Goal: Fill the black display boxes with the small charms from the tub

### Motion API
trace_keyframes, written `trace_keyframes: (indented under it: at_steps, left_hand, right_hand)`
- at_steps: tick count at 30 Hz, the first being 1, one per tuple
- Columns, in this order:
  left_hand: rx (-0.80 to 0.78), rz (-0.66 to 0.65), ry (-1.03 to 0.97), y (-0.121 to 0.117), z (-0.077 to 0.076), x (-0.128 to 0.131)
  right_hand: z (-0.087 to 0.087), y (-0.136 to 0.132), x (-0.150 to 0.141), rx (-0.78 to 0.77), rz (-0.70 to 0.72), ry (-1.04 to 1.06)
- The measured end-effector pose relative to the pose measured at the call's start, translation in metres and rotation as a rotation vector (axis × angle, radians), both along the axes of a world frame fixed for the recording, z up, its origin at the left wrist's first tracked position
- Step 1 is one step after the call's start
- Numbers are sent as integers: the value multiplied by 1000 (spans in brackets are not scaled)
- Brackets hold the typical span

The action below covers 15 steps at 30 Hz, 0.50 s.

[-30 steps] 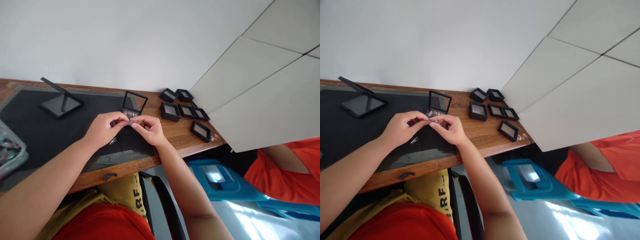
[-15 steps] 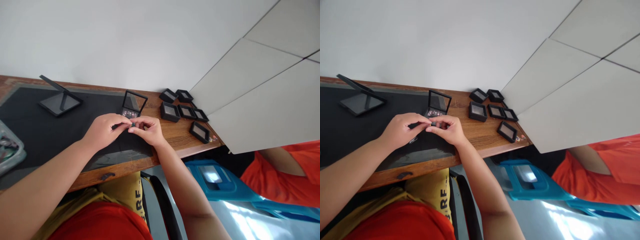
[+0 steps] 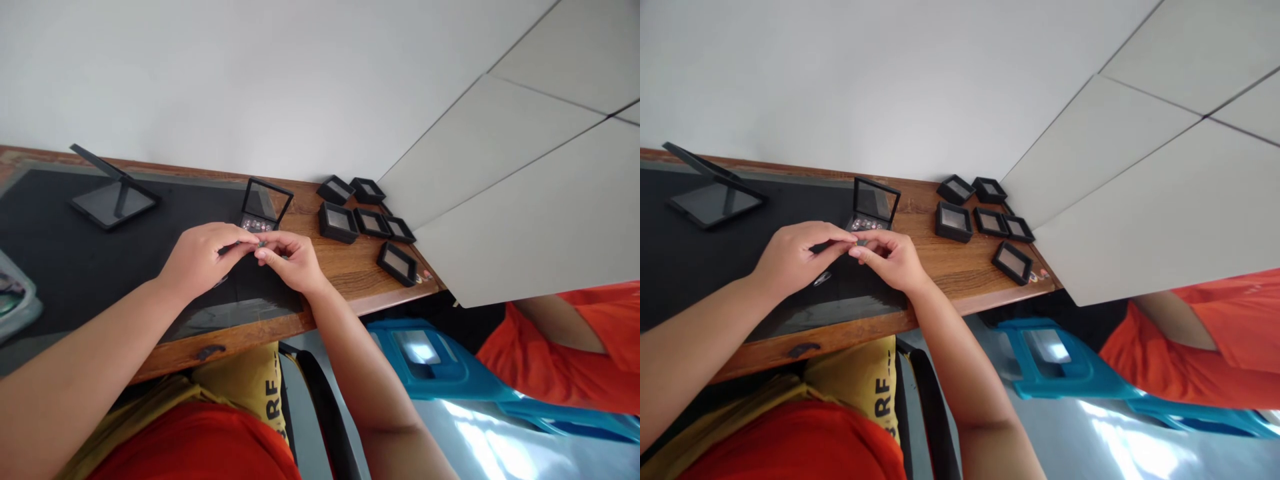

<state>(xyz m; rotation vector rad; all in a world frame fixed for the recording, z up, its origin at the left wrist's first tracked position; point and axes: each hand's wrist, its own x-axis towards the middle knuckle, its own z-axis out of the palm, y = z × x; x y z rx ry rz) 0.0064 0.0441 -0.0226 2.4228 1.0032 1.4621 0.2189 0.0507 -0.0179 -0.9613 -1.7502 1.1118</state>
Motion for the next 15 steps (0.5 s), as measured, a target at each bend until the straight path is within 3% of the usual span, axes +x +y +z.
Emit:
trace_keyframes:
  at_steps: [9, 15]
  left_hand:
    - [147, 23, -26, 0, 0, 2]
    - [85, 78, -19, -1, 3, -1]
  right_hand:
    - [1, 1, -2, -61, 10, 4]
    - [2, 7, 1, 3, -86, -63]
